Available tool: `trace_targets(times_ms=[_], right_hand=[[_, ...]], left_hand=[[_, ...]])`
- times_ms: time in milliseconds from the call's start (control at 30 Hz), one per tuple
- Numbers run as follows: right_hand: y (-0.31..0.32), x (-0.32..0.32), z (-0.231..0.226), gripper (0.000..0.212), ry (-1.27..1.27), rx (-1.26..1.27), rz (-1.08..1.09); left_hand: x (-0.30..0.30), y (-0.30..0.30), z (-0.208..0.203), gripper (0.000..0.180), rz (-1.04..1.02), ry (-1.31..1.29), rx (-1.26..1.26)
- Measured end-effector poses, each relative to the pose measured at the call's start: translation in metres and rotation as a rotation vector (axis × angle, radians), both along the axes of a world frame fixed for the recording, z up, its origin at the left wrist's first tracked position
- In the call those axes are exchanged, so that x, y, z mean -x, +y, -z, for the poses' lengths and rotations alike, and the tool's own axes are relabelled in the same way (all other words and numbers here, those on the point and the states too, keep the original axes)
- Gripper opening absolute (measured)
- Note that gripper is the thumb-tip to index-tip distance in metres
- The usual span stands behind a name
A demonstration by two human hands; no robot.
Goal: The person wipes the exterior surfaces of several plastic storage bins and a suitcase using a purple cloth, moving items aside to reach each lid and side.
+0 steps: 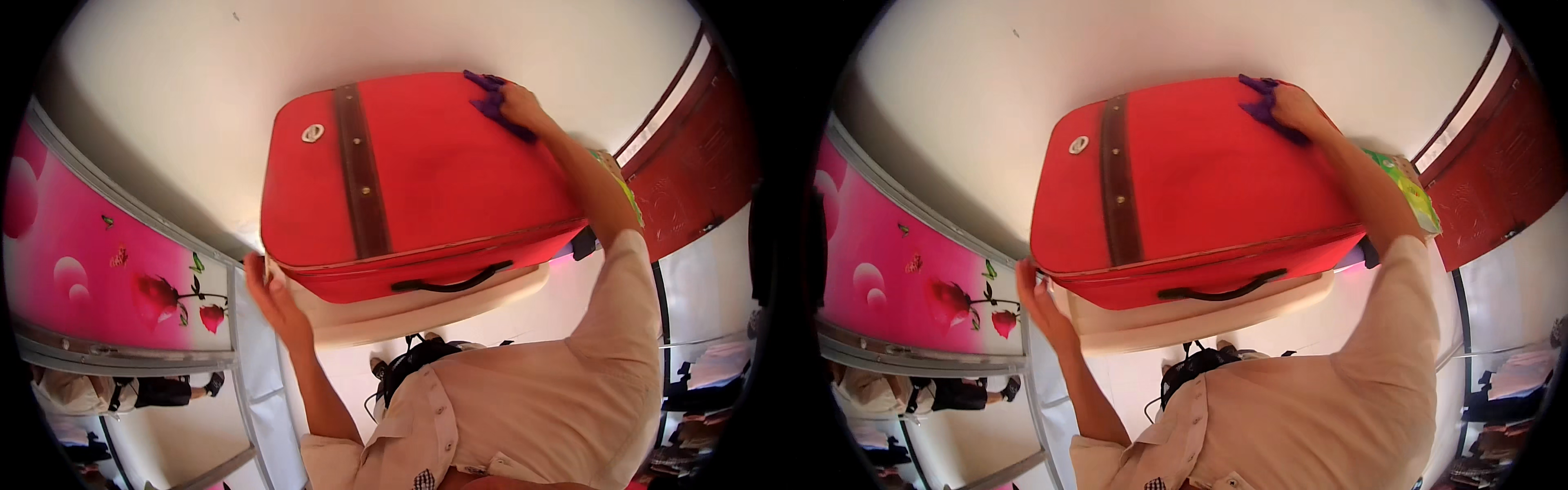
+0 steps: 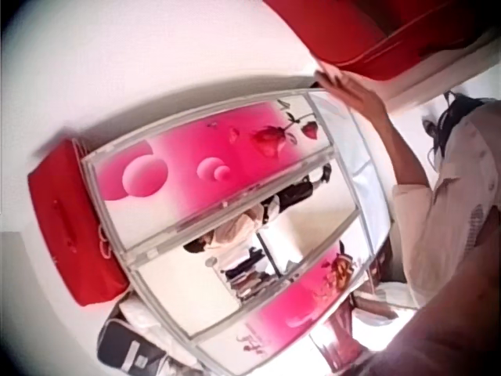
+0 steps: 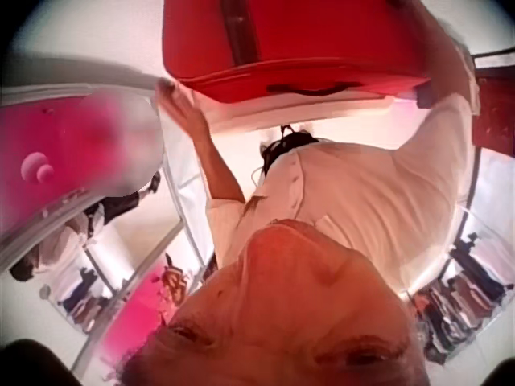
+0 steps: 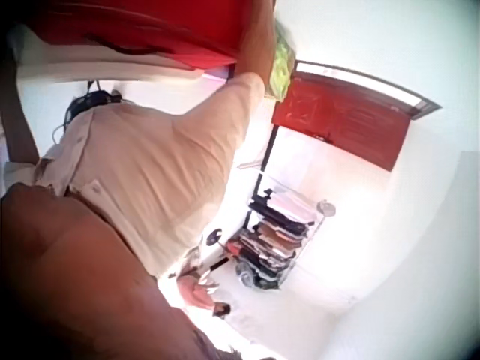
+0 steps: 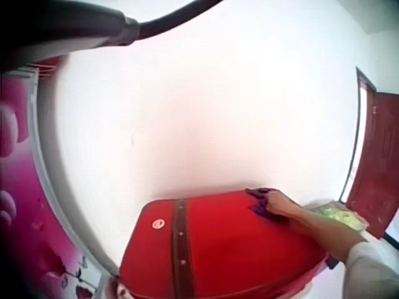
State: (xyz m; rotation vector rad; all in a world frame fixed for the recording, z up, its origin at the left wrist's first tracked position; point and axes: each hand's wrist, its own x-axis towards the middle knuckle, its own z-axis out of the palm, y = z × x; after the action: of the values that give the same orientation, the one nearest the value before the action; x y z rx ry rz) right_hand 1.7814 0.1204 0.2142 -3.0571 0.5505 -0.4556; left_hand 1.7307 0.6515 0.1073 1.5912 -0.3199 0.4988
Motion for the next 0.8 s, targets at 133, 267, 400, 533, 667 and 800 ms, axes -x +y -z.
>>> trace_targets(times_ms=[133, 267, 400, 533, 667, 800], right_hand=[[0.058, -0.078, -0.007, 0.026, -0.176, -0.124, -0.155], [0.144, -0.168, -0.014, 0.027, -0.030, -0.193, -0.369], [0.196, -0.224, -0.020, 0.028, 0.015, -0.094, -0.534], [0.277, -0.199, -0.031, 0.029, 0.140, -0.123, -0.621], [0.309, -0.129, -0.047, 0.037, 0.092, -0.022, -1.184], [0.340, -0.040, -0.050, 0.030, 0.161, -0.124, -1.340]], left_hand=[[-0.021, -0.027, -0.021, 0.058, 0.138, 0.084, 0.020], [-0.014, -0.024, -0.031, 0.062, 0.248, 0.136, 0.117], [-0.018, -0.030, -0.036, 0.064, 0.264, 0.069, 0.054], [-0.015, -0.019, -0.031, 0.063, 0.225, 0.128, 0.083], [-0.012, -0.025, -0.030, 0.063, 0.265, 0.113, 0.153], [-0.017, -0.021, -0.025, 0.062, 0.236, 0.094, 0.045]])
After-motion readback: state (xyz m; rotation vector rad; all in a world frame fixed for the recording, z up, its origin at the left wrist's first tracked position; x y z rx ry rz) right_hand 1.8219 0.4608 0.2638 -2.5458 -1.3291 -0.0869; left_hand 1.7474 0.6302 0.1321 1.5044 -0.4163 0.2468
